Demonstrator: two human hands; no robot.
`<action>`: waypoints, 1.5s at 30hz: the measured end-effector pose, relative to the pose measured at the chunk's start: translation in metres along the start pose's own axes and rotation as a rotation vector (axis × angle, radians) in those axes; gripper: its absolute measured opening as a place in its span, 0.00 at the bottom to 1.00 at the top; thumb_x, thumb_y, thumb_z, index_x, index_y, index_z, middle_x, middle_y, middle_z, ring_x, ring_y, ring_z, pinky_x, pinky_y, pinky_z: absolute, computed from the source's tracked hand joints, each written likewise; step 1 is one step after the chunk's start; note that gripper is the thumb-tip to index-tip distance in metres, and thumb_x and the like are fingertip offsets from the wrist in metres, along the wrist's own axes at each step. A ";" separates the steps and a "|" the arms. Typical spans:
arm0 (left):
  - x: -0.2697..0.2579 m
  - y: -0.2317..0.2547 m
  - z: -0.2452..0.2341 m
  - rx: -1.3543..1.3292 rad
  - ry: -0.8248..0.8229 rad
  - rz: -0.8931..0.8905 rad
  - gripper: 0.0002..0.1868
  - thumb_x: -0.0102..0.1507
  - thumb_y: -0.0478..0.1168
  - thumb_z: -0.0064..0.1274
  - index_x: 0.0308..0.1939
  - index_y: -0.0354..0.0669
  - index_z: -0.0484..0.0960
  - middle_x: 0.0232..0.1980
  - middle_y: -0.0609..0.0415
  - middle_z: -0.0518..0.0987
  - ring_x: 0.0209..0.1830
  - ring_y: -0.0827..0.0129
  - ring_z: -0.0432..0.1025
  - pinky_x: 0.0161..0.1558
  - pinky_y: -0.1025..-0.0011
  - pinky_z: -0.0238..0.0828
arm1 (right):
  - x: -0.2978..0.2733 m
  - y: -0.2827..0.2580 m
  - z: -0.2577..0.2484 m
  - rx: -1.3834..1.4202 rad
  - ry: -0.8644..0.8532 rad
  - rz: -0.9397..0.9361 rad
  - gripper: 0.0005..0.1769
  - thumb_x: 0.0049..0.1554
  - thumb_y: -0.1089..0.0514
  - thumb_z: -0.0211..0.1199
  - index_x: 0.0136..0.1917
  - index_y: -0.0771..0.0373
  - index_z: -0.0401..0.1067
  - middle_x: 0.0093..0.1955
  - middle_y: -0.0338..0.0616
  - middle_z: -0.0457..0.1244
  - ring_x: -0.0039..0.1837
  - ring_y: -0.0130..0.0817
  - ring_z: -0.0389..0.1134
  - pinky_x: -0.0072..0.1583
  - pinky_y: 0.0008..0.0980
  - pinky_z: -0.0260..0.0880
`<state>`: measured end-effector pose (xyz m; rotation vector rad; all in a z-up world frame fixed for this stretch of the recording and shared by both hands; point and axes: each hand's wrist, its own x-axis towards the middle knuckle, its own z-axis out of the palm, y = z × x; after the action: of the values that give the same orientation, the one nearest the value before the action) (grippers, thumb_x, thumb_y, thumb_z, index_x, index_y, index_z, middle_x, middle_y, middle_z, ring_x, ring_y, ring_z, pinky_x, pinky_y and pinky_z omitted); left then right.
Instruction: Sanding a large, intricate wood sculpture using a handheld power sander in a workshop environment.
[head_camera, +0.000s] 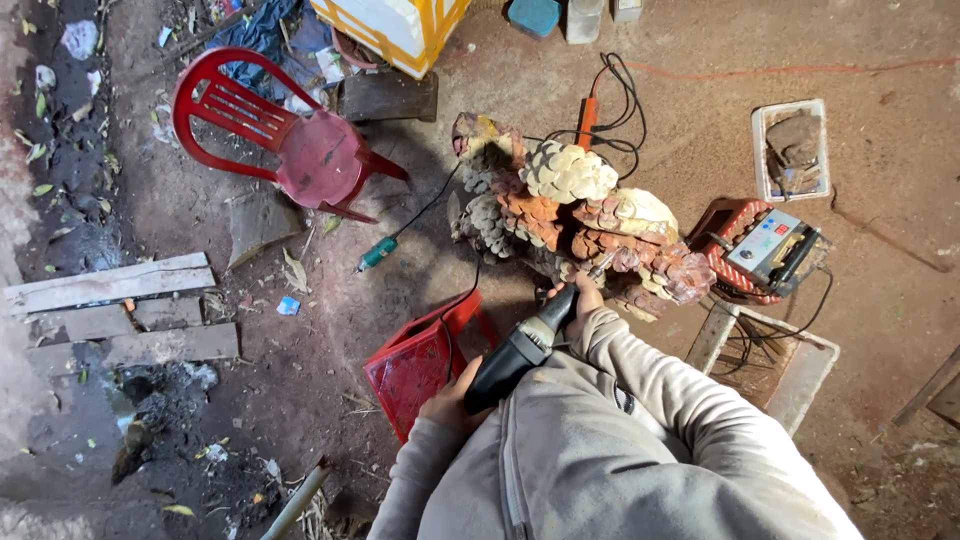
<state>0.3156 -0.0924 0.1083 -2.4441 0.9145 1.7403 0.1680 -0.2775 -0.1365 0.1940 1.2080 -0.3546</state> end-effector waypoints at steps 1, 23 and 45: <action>0.002 0.001 0.000 -0.004 -0.001 -0.001 0.40 0.55 0.63 0.51 0.73 0.82 0.59 0.64 0.52 0.77 0.60 0.47 0.74 0.59 0.55 0.70 | 0.004 -0.001 0.000 -0.003 0.003 0.001 0.11 0.50 0.50 0.57 0.31 0.55 0.65 0.27 0.42 0.62 0.31 0.36 0.64 0.42 0.38 0.71; 0.082 -0.038 0.001 0.407 -0.198 -0.006 0.46 0.63 0.66 0.41 0.79 0.90 0.31 0.76 0.50 0.65 0.71 0.47 0.67 0.72 0.53 0.60 | 0.042 -0.003 -0.013 0.203 0.120 -0.257 0.09 0.46 0.58 0.68 0.37 0.63 0.70 0.31 0.43 0.65 0.33 0.41 0.73 0.44 0.46 0.79; 0.080 -0.006 -0.050 0.487 -0.174 0.058 0.47 0.62 0.68 0.43 0.80 0.83 0.35 0.70 0.46 0.72 0.67 0.50 0.71 0.68 0.55 0.66 | 0.058 -0.010 0.012 0.246 0.184 -0.299 0.10 0.45 0.62 0.67 0.37 0.61 0.67 0.31 0.44 0.67 0.34 0.39 0.74 0.42 0.43 0.79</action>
<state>0.3790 -0.1398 0.0569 -1.9475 1.2236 1.4906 0.1931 -0.3000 -0.1867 0.2633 1.3771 -0.7609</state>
